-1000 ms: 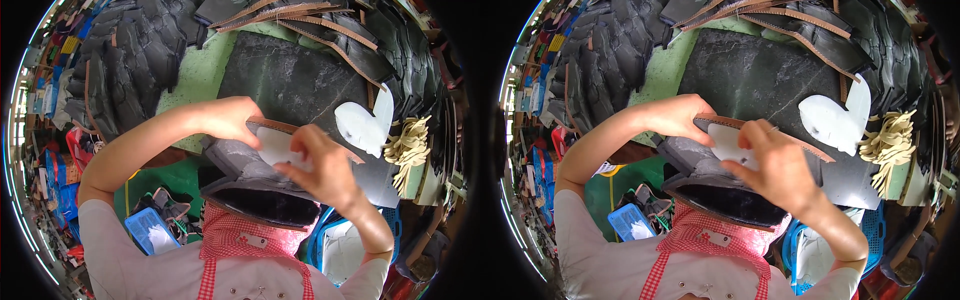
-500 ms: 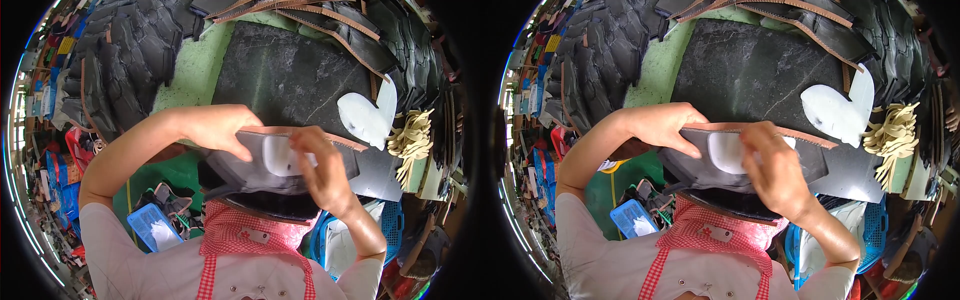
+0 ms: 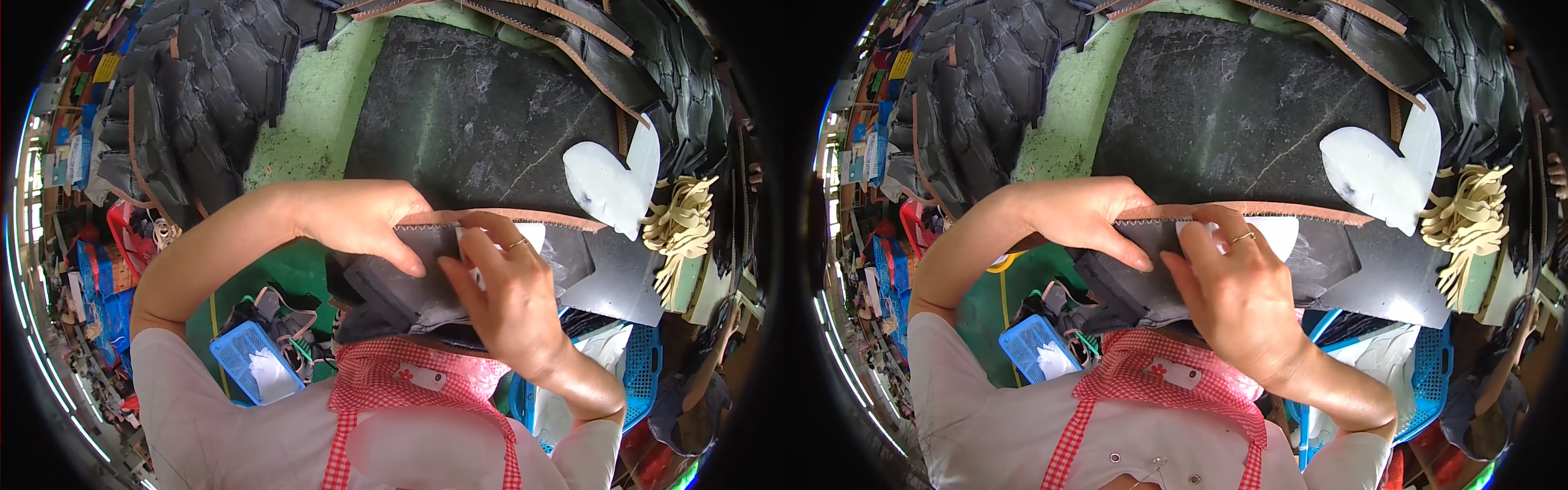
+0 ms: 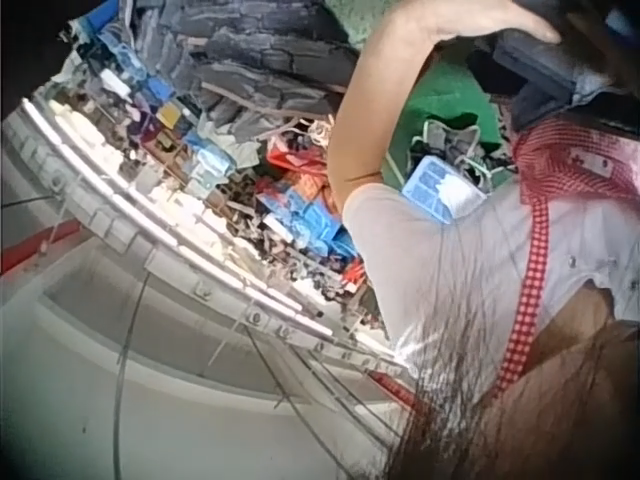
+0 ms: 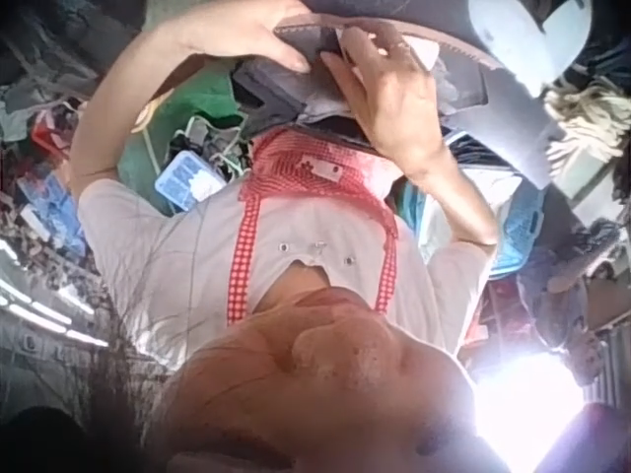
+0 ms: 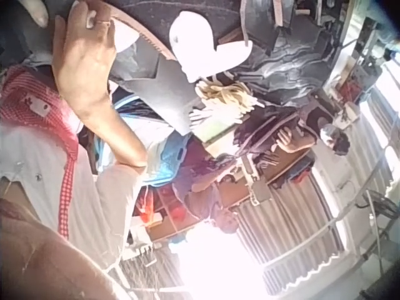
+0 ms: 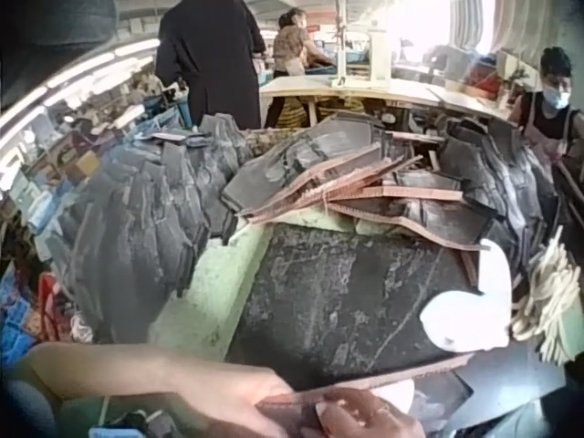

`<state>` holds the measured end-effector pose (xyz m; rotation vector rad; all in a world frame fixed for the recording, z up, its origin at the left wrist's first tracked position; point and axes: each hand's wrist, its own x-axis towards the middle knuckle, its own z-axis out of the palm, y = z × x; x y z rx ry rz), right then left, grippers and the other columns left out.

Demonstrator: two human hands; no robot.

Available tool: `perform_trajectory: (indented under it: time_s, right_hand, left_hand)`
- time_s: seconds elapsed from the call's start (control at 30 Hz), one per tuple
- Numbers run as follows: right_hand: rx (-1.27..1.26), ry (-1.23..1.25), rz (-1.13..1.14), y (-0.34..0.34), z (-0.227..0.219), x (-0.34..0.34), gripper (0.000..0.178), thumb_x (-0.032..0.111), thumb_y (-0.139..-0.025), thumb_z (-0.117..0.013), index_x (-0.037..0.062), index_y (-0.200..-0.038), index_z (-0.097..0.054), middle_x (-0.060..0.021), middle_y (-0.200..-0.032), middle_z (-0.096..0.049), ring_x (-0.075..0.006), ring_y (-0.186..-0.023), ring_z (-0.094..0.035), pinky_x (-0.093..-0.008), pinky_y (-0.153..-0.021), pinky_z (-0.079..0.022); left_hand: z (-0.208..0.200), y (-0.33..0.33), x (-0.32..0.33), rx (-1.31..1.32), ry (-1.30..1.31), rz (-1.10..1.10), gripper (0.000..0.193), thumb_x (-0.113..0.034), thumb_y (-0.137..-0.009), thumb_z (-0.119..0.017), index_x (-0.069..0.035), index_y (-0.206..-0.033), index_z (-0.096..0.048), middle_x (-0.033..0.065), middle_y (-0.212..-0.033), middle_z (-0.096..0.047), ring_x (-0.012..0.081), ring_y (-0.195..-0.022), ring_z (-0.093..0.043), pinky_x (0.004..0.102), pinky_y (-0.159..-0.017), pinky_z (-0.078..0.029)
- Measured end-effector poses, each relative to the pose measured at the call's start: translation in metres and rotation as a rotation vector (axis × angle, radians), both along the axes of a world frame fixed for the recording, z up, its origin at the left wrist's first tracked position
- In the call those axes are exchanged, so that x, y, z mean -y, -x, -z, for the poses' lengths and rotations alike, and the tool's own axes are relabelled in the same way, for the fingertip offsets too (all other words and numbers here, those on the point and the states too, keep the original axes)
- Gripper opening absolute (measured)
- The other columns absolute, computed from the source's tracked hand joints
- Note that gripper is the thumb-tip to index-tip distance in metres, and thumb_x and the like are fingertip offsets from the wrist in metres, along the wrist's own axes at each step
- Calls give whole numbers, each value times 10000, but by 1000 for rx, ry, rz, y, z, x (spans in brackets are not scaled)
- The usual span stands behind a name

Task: Hammer the seams and edges of shoe uppers and assemble them with internal components.

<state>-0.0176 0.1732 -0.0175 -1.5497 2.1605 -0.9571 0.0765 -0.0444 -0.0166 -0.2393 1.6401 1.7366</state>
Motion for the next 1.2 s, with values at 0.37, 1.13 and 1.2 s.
perform_trajectory:
  time_s: [0.37,1.13,1.2]
  right_hand:
    - [755,29,301,25,41,-31,126,102,-1034,-575,-14,-1082,-581,-103,-763,-578,-70,-731,-498,-248,-675,-464]
    - [80,-131,-15,55,-10,-11,190,18,-768,-757,70,-925,-663,-106,-884,-677,-314,-764,-678,-369,-665,-530]
    - [-15,-3,24,46,-19,-13,177,9,-756,-753,60,-787,-587,-100,-776,-611,-314,-675,-626,-394,-593,-482]
  left_hand:
    - [11,-16,6,100,-27,-37,439,-17,-816,-768,64,-1223,-623,74,-1137,-710,112,-1027,-625,290,-943,-489]
    - [-11,3,-28,-306,677,74,442,-396,-932,-696,9,-1111,-696,228,-884,-712,380,-810,-705,414,-707,-542]
    - [-22,2,-33,-458,889,146,342,-332,-895,-716,-27,-1050,-732,166,-861,-726,346,-762,-712,401,-675,-566]
